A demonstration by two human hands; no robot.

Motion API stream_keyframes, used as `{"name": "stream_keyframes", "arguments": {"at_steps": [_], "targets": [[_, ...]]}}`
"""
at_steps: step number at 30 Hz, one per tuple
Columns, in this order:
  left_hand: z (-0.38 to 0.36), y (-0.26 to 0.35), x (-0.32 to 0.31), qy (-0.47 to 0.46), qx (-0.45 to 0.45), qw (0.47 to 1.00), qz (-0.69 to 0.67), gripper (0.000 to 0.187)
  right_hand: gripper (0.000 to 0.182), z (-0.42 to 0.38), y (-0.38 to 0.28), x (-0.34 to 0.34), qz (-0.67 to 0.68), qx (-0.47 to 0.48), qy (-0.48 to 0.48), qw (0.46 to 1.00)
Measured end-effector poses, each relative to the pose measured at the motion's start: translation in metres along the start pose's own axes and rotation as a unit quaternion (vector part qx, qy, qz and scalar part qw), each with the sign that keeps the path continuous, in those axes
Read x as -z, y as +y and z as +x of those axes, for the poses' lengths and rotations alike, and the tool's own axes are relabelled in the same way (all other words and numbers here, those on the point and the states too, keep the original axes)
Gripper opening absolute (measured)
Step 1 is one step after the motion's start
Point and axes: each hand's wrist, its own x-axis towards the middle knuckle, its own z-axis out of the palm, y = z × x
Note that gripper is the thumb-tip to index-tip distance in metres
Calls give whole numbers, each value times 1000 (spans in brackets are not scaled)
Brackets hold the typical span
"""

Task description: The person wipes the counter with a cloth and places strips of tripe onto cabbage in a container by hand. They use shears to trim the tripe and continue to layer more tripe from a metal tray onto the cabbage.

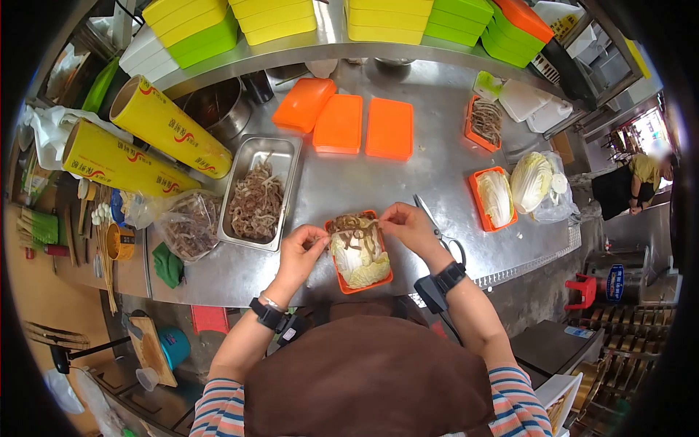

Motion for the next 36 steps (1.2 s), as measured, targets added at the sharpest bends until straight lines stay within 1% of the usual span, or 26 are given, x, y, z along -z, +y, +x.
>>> {"name": "stream_keyframes", "arguments": {"at_steps": [1, 4, 6, 8, 9, 10, 11, 12, 13, 14, 15, 16, 17, 19, 21, 23, 24, 26, 27, 29, 30, 31, 32, 34, 35, 36], "targets": [[2, -4, -4, 18, -29, 999, 16, 8, 7, 6, 8, -1, 4, 11, 15, 1000], [7, -8, -12, 49, -56, 996, 52, 5, 6, 19, 29, -7, 33, 31, 47, 998], [11, -16, -15, 56, -39, 997, 48, 4, 5, 22, 31, -10, 55, 39, 66, 995], [10, -25, -17, 65, -19, 997, 43, 3, 5, 22, 31, -14, -48, 31, 89, 994], [9, -29, -18, 47, -21, 997, 55, 3, 5, 21, 30, -15, -47, 29, 88, 995], [10, -33, -19, 29, -23, 997, 66, 3, 4, 19, 28, -15, -167, 80, 98, 978], [10, -31, -19, 29, -23, 997, 65, 3, 4, 17, 23, -16, -285, 130, 107, 944], [11, -29, -19, 36, -48, 993, 106, 4, 4, 15, 19, -17, -285, 129, 106, 944], [11, -27, -19, 43, -73, 986, 146, 5, 3, 13, 14, -20, -347, 148, 110, 919], [11, -22, -19, 43, -71, 986, 145, 5, 3, 12, 12, -23, -408, 166, 113, 891], [10, -15, -18, 34, -77, 980, 179, 6, 3, 12, 12, -26, -408, 165, 112, 891], [10, -11, -18, 25, -82, 973, 212, 7, 4, 13, 12, -29, -447, 173, 114, 870], [10, -10, -18, 26, -82, 973, 213, 7, 6, 14, 12, -31, -484, 181, 115, 848], [9, -9, -17, 30, -92, 964, 246, 8, 5, 16, 15, -34, -504, 182, 112, 837], [8, -10, -14, 32, -106, 962, 249, 8, 5, 16, 14, -35, -526, 181, 110, 824], [7, -11, -12, 32, -123, 960, 250, 9, 5, 17, 11, -36, -569, 198, 85, 793], [7, -13, -10, 22, -115, 963, 242, 11, 5, 16, 8, -36, -569, 198, 88, 793], [7, -14, -8, 14, -107, 966, 235, 12, 5, 13, 3, -37, -609, 212, 75, 761], [7, -14, -9, 13, -94, 970, 225, 14, 5, 11, 5, -38, -609, 212, 77, 761], [10, -14, -11, 8, -85, 973, 214, 17, 10, 3, 5, -35, -573, 224, 94, 782], [10, -16, -10, 3, -62, 978, 198, 17, 10, -3, 0, -32, -574, 222, 97, 782], [10, -18, -8, -3, -37, 983, 182, 18, 16, -12, -5, -29, -529, 223, 136, 807], [11, -19, -6, -5, -36, 983, 181, 18, 23, -20, -9, -25, -481, 223, 173, 830], [15, -23, 1, -23, -4, 991, 130, 16, 32, -40, -1, 7, -457, 191, 191, 847], [16, -22, 5, -47, 5, 991, 122, 16, 32, -52, 2, 20, -465, 159, 221, 843], [19, -26, 9, -46, 6, 991, 122, 16, 32, -66, 5, 32, -472, 126, 250, 836]]}}
